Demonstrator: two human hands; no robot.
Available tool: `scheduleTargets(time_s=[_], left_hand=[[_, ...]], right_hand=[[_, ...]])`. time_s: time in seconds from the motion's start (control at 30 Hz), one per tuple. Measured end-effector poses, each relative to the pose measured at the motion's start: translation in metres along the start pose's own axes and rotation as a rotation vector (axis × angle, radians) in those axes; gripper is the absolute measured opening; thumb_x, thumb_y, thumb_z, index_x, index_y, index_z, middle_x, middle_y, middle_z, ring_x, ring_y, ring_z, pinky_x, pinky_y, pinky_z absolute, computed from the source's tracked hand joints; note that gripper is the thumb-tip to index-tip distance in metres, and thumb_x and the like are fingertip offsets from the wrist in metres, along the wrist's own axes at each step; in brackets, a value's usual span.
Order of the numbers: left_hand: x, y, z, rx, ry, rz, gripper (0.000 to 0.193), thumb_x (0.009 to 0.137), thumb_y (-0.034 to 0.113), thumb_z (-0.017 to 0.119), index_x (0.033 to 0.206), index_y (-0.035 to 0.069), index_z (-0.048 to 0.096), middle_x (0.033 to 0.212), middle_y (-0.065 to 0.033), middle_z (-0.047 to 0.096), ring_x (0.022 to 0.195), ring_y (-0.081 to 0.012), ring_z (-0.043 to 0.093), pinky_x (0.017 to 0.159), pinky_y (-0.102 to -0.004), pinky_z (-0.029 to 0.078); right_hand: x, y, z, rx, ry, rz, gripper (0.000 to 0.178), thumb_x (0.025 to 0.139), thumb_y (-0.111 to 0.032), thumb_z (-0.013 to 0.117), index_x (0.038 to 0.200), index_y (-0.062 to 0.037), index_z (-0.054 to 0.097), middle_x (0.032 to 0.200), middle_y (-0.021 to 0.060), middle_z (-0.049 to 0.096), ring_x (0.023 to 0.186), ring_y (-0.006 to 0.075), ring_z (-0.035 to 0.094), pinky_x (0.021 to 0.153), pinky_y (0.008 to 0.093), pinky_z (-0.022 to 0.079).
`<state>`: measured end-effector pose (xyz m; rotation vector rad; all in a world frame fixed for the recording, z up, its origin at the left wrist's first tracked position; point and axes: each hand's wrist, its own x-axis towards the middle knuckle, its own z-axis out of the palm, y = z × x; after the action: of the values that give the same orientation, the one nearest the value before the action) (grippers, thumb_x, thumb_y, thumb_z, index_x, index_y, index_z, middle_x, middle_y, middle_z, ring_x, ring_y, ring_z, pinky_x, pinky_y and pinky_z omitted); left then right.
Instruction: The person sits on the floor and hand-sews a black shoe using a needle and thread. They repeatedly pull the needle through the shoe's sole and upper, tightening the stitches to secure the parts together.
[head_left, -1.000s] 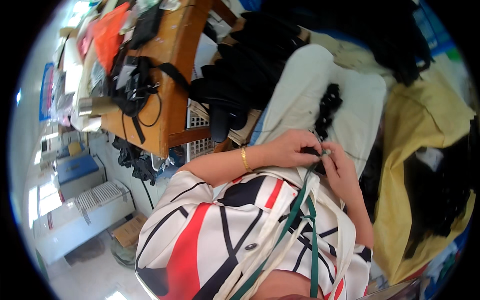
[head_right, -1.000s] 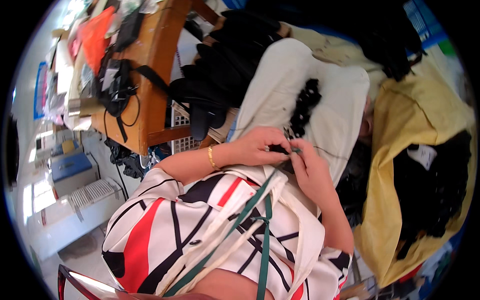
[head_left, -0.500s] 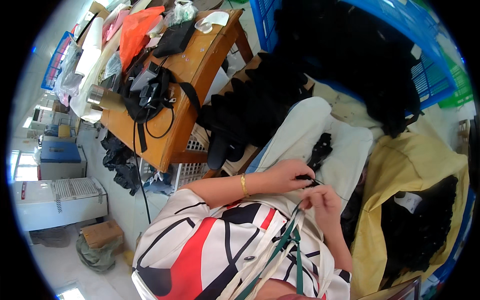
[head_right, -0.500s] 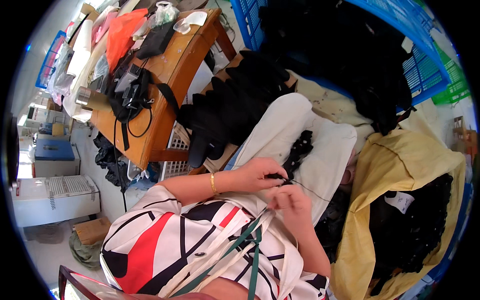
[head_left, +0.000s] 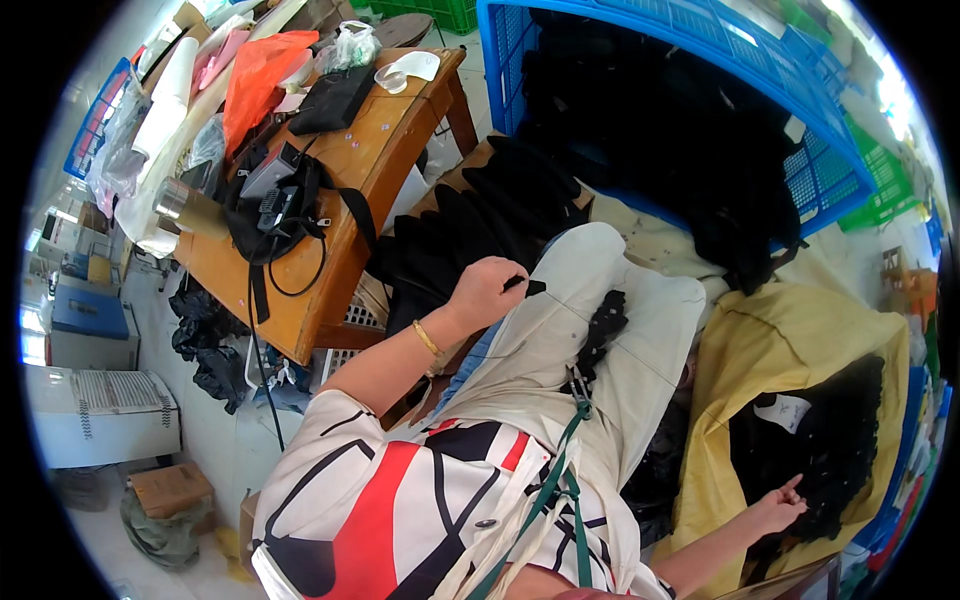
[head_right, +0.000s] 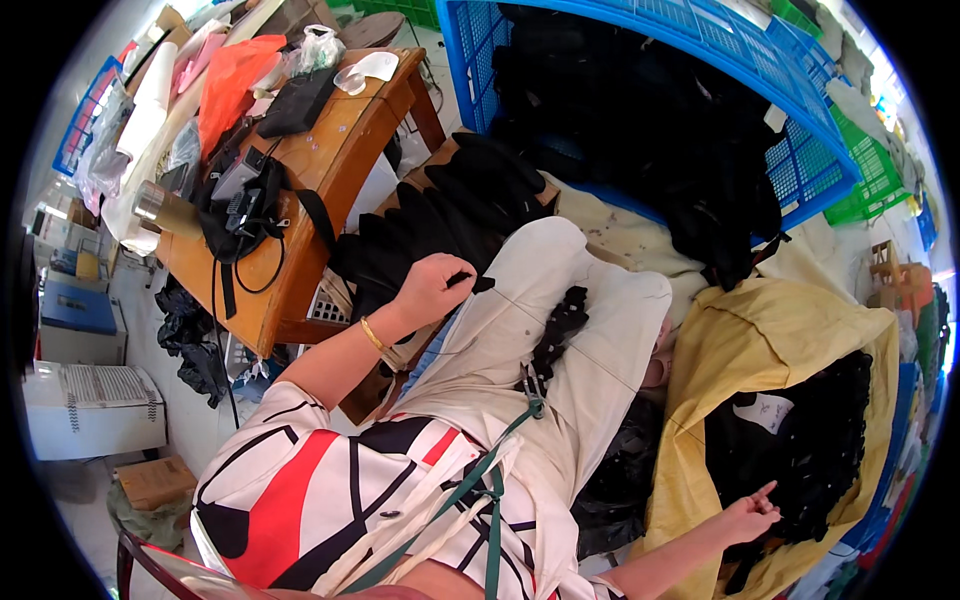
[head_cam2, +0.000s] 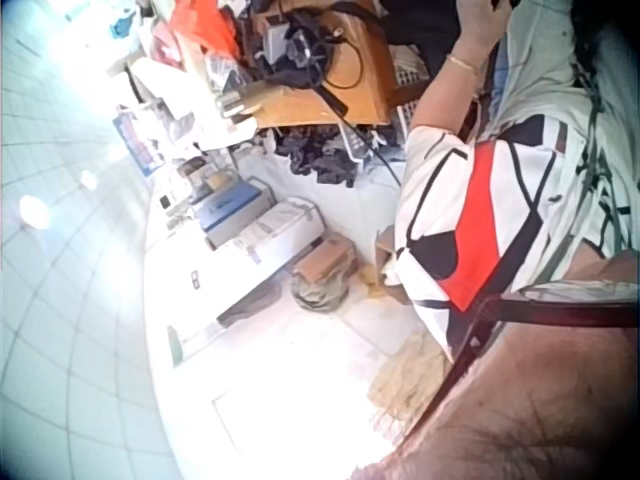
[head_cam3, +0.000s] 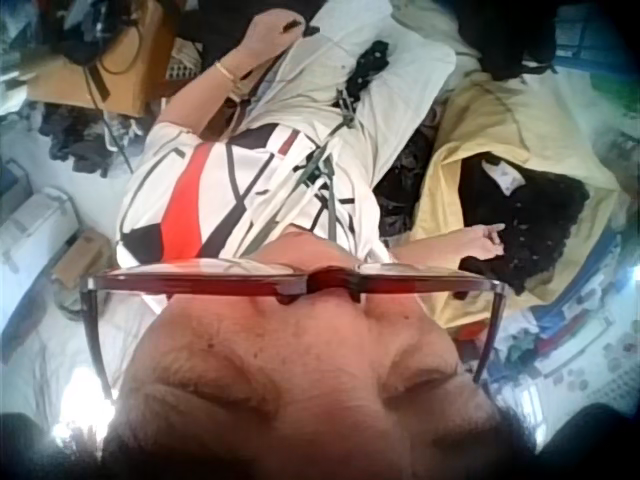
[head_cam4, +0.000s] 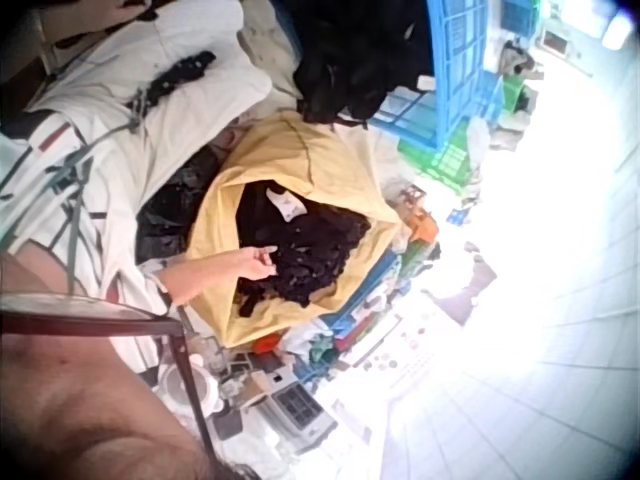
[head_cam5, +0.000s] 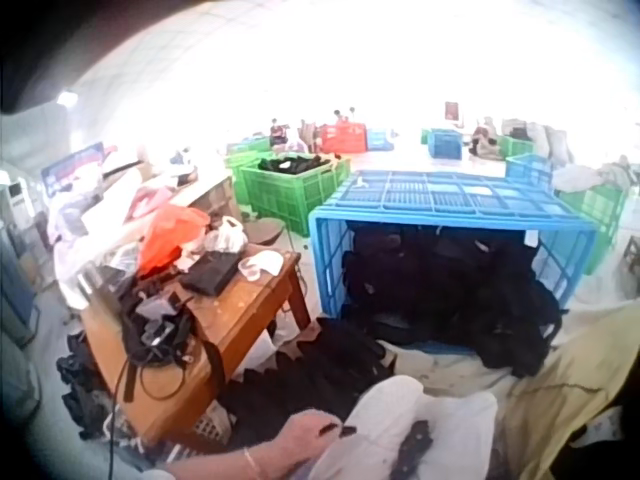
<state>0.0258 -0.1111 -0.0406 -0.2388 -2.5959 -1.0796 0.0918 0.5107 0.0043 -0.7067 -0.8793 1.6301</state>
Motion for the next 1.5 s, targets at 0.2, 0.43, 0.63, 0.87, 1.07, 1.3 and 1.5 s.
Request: scheduleTargets(time_s=[0.2, 0.43, 0.63, 0.87, 1.07, 1.3, 1.5], left_hand=[[0.006, 0.013, 0.031, -0.376, -0.123, -0.180, 0.014, 0.082, 0.009, 0.068, 0.092, 0.000, 0.071, 0.076, -0.0071, 0.067, 0.066, -0.0087, 0.058, 0.060, -0.0248, 0.046], [0.040, 0.059, 0.065, -0.838, -0.596, -0.401, 0.013, 0.086, 0.014, 0.069, 0.095, 0.004, 0.070, 0.074, 0.0020, 0.063, 0.067, -0.0043, 0.056, 0.060, -0.0219, 0.046], [0.123, -0.008, 0.088, -1.134, 0.023, -0.759, 0.013, 0.088, 0.020, 0.070, 0.090, 0.009, 0.065, 0.083, 0.0034, 0.058, 0.077, -0.0081, 0.052, 0.068, -0.0249, 0.043], [0.196, -0.148, 0.127, -1.322, 0.680, -1.256, 0.024, 0.084, 0.012, 0.071, 0.104, 0.001, 0.065, 0.100, -0.0124, 0.067, 0.089, -0.0258, 0.063, 0.075, -0.0376, 0.050], [0.196, -0.202, 0.137, -1.616, 0.683, -1.139, 0.007, 0.087, 0.007, 0.069, 0.091, 0.004, 0.065, 0.091, -0.0113, 0.066, 0.080, -0.0266, 0.064, 0.067, -0.0364, 0.054], [0.212, -0.037, 0.047, -1.366, 0.291, -0.679, 0.029, 0.083, -0.002, 0.063, 0.112, -0.001, 0.059, 0.106, -0.0133, 0.067, 0.097, -0.0249, 0.065, 0.088, -0.0341, 0.054], [0.106, 0.046, 0.013, -0.312, -0.216, -0.174, 0.046, 0.075, 0.008, 0.067, 0.116, -0.004, 0.050, 0.097, -0.0165, 0.064, 0.086, -0.0251, 0.064, 0.078, -0.0328, 0.051]], right_hand=[[-0.119, 0.087, 0.018, -0.404, -0.547, 0.278, 0.030, 0.083, 0.004, 0.061, 0.111, -0.0036, 0.055, 0.083, 0.0064, 0.057, 0.077, 0.0170, 0.062, 0.083, 0.0349, 0.057], [-0.288, 0.120, 0.088, -0.650, -1.565, 0.201, 0.020, 0.092, -0.005, 0.063, 0.111, 0.0004, 0.060, 0.096, 0.0019, 0.061, 0.083, 0.0108, 0.059, 0.078, 0.0244, 0.048], [-0.283, 0.127, 0.109, -0.564, -1.350, 0.467, 0.007, 0.095, -0.006, 0.061, 0.099, -0.0009, 0.062, 0.089, -0.0027, 0.062, 0.080, 0.0031, 0.055, 0.075, 0.0193, 0.045], [-0.275, 0.139, 0.086, -0.687, -1.242, 0.587, 0.011, 0.095, -0.008, 0.062, 0.104, -0.0008, 0.063, 0.091, -0.0024, 0.063, 0.082, 0.0032, 0.055, 0.076, 0.0194, 0.045], [-0.273, 0.137, 0.089, -0.696, -1.201, 0.604, 0.012, 0.095, -0.010, 0.063, 0.104, -0.0006, 0.063, 0.089, -0.0032, 0.063, 0.078, 0.0028, 0.055, 0.072, 0.0181, 0.044], [-0.271, 0.127, 0.081, -0.621, -1.079, 0.643, 0.010, 0.096, -0.009, 0.060, 0.101, -0.0002, 0.062, 0.090, -0.0002, 0.065, 0.080, 0.0057, 0.059, 0.077, 0.0233, 0.049], [-0.269, 0.114, 0.073, -0.356, -0.963, 0.758, 0.015, 0.097, -0.013, 0.060, 0.105, -0.0008, 0.062, 0.093, 0.0035, 0.067, 0.078, 0.0097, 0.063, 0.076, 0.0284, 0.055]])
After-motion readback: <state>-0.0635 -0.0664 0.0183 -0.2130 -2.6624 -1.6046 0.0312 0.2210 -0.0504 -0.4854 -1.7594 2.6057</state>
